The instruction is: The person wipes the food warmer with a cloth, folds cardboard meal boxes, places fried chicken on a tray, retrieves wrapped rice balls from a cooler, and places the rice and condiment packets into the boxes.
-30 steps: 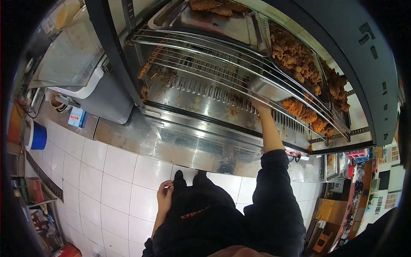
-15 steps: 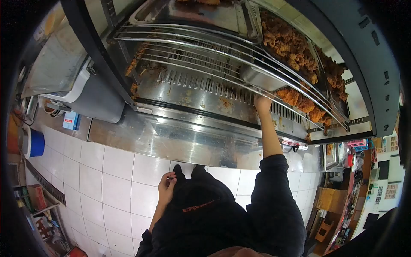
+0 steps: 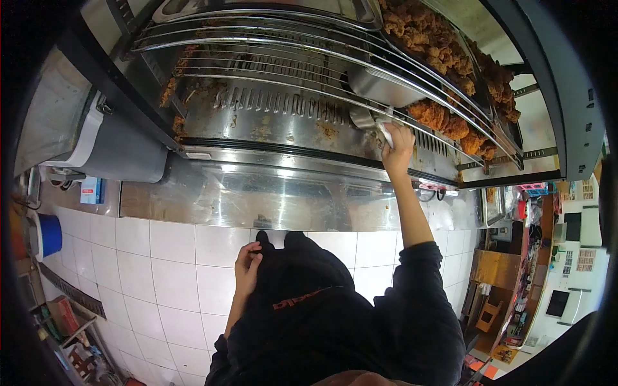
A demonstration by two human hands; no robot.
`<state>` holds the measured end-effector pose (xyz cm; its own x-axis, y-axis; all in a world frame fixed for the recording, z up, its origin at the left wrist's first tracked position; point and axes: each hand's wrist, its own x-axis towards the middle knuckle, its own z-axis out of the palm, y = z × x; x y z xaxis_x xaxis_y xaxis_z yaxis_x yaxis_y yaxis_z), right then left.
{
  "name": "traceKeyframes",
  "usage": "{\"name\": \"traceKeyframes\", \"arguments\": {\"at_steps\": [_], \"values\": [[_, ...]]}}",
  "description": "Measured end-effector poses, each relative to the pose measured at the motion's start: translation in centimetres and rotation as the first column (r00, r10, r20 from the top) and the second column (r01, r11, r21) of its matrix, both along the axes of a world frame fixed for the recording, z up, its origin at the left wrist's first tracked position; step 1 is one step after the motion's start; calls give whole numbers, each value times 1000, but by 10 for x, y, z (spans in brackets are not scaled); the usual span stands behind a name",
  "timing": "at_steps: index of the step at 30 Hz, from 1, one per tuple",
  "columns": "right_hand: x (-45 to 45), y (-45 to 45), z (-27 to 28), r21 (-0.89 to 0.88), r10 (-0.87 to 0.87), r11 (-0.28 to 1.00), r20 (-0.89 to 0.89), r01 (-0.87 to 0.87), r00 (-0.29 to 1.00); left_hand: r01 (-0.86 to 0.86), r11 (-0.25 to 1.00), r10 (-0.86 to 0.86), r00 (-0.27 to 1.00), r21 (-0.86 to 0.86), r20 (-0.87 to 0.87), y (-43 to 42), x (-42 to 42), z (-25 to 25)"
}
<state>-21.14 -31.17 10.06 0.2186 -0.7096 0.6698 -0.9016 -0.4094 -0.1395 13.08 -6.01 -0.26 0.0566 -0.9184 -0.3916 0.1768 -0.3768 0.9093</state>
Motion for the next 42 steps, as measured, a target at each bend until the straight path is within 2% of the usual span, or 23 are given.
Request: {"name": "traceKeyframes", "arguments": {"at_steps": [2,10,14,15,17,20,23,24,26,29,31,33,34,35,36,37,38,40,42], "values": [[3,14,9,-8,18,1000,-6,-18,1000,-1,1000,1,1000,-19,-12,-1,1,0],[22,96,67,239,69,970,-103,-43,992,62,998,-62,998,-20,-12,-5,9,-6],[49,140,76,353,213,917,-39,-185,976,96,994,-94,994,-52,49,-3,17,-15],[49,147,59,324,265,917,-53,-235,963,104,993,-101,994,-51,50,-3,19,-13],[69,160,40,369,299,882,42,-292,953,60,997,-61,998,56,14,-3,26,-8],[90,166,-13,412,405,832,7,-372,914,-11,996,12,1000,84,-13,0,38,-17],[108,162,-69,393,521,799,-76,-455,850,-2,995,-3,998,104,55,3,45,-10],[112,160,-85,344,528,804,-36,-485,849,15,996,-22,997,93,77,5,48,-11],[123,154,-95,322,489,830,-24,-456,872,18,995,-26,997,102,77,14,51,-21],[136,138,-88,301,445,841,86,-449,891,68,983,-82,993,168,80,24,50,-23],[137,133,-83,271,433,824,267,-498,861,75,975,-88,995,209,53,28,45,-19],[130,127,-71,170,374,875,355,-453,857,120,980,-131,990,157,59,31,45,-17],[114,117,-69,121,379,891,337,-438,862,105,979,-116,992,173,54,34,46,-21],[98,109,-66,24,251,964,244,-264,937,85,978,-95,994,188,49,37,48,-25],[79,93,-60,-33,143,990,229,-139,963,65,978,-75,996,200,43,39,48,-29],[63,79,-43,128,-78,990,194,53,978,44,976,-58,997,214,56,40,47,-30],[43,53,-37,135,-22,991,230,-10,973,35,975,-47,998,220,51,43,46,-31],[-10,2,-47,204,-27,979,101,6,995,26,970,-37,999,240,41,46,44,-32],[-39,-54,-59,131,51,990,6,-51,999,9,969,-20,999,248,40,48,41,-32]]}}
